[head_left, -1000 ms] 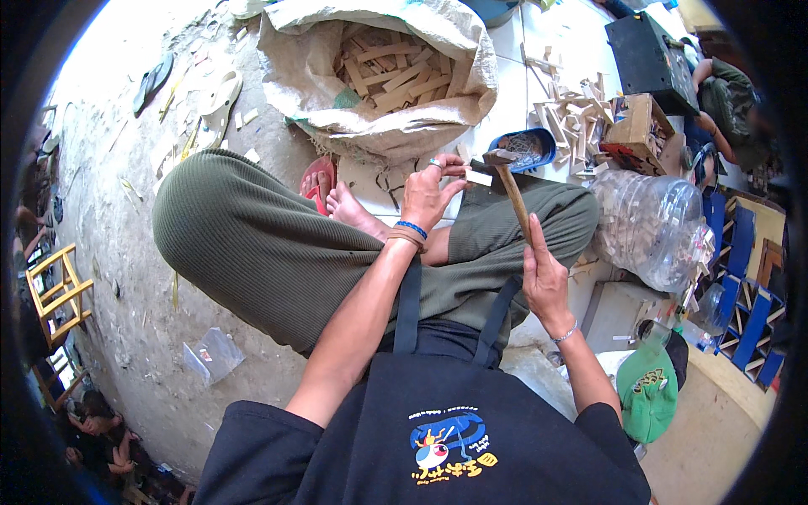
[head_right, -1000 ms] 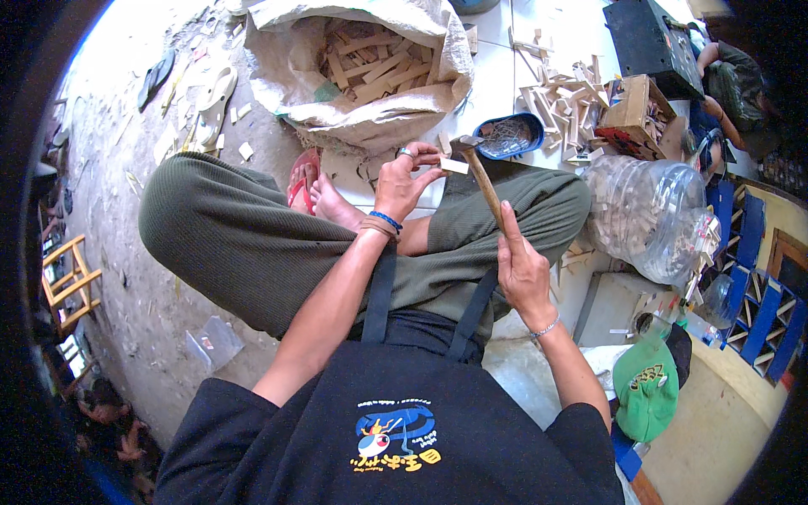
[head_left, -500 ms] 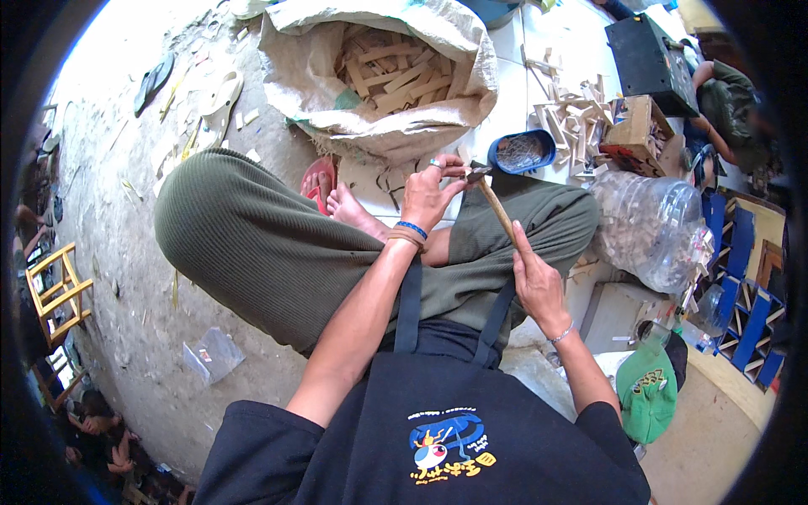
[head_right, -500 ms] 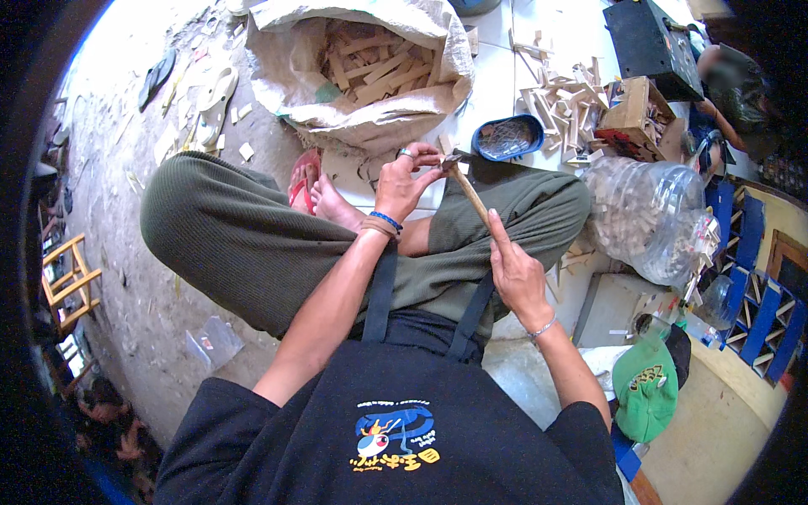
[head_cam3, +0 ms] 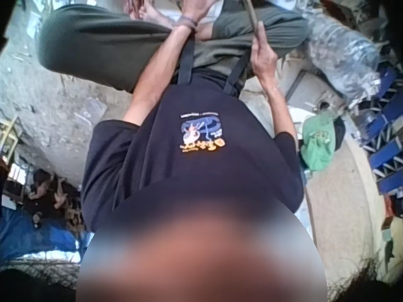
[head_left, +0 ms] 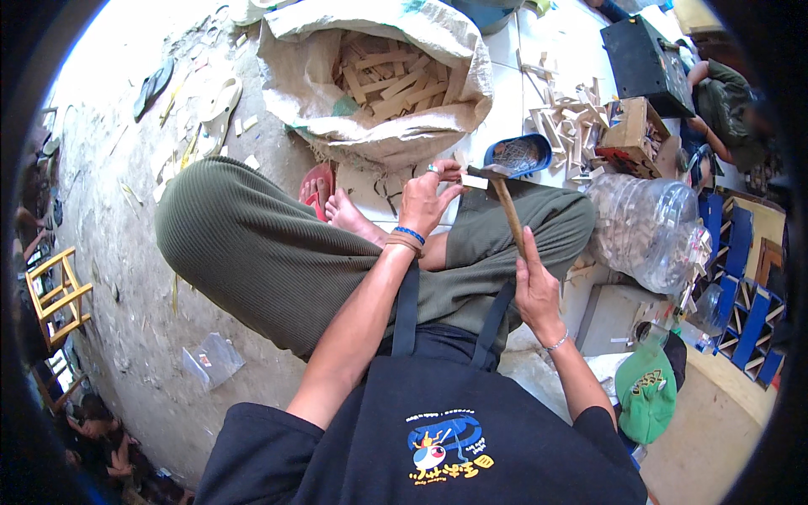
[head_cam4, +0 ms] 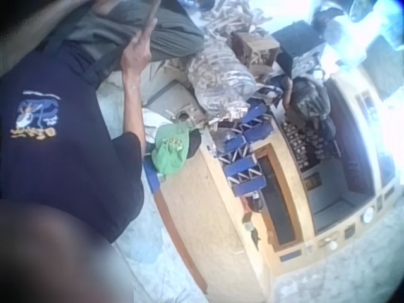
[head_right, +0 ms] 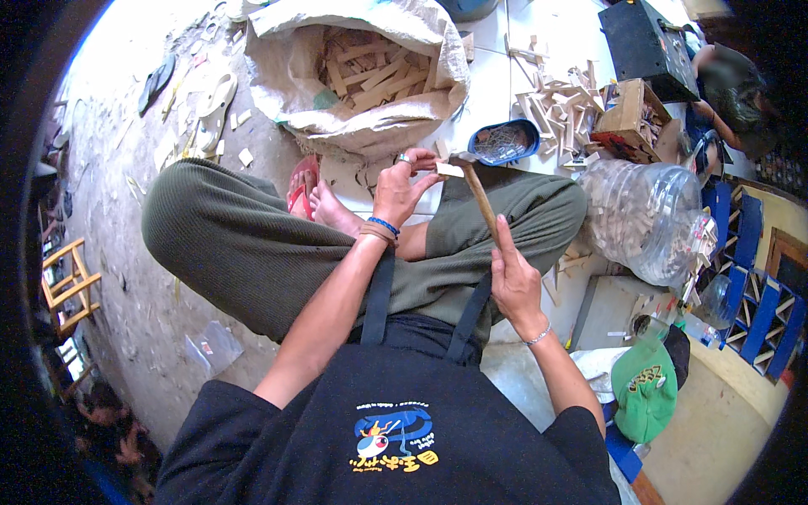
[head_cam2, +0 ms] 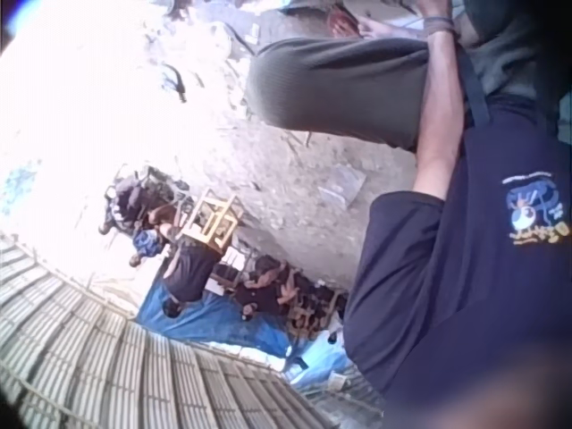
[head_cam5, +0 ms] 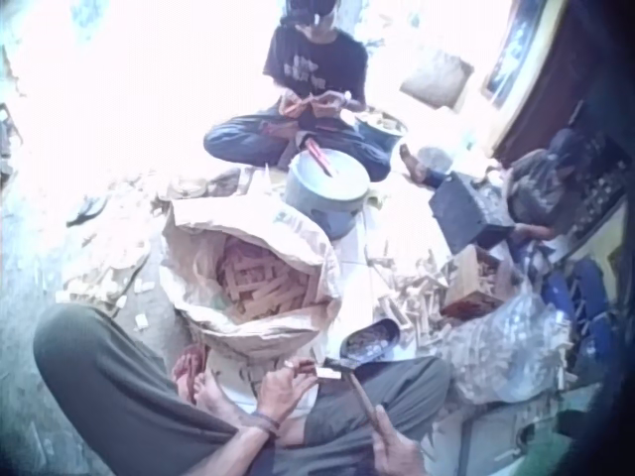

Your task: The person sits on the floor and repeatedly assembles small wooden pieces by inserting nails and tapping them with a hammer. They pick up wooden parts from a sack, align them, insert nails, and strike the nails with a hammer to secure the pieces together.

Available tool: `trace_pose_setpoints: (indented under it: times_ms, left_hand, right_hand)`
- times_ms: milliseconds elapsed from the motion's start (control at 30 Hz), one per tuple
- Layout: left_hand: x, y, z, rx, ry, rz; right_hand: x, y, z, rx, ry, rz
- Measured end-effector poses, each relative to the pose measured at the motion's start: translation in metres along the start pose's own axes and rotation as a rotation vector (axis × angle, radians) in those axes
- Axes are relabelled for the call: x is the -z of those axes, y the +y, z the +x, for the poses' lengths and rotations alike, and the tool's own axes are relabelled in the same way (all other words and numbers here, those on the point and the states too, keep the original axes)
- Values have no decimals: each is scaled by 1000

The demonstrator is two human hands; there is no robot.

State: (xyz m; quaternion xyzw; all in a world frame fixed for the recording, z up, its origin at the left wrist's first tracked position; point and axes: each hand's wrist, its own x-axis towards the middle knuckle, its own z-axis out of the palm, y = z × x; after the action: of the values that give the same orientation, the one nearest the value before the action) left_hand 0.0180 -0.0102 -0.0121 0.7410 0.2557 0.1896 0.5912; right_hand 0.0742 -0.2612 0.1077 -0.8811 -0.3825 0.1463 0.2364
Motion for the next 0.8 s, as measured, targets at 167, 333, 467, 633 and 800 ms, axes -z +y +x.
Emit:
trace_pose_setpoints:
  times_ms: [167, 333, 467, 633, 800]
  left_hand:
    - [-2, -2, 1, -60, -4, 152]
    - [2, 14, 8, 31, 31, -51]
    - [7, 41, 15, 133, 4, -375]
    - [17, 80, 16, 13, -15, -614]
    - [28, 105, 16, 37, -36, -730]
  right_hand:
    - [25, 33, -24, 9, 72, -46]
    - [45, 65, -81, 19, -108, -131]
    - [42, 71, -95, -6, -226, -207]
    - [38, 47, -65, -56, -94, -251]
    - [36, 0, 12, 186, 173, 35]
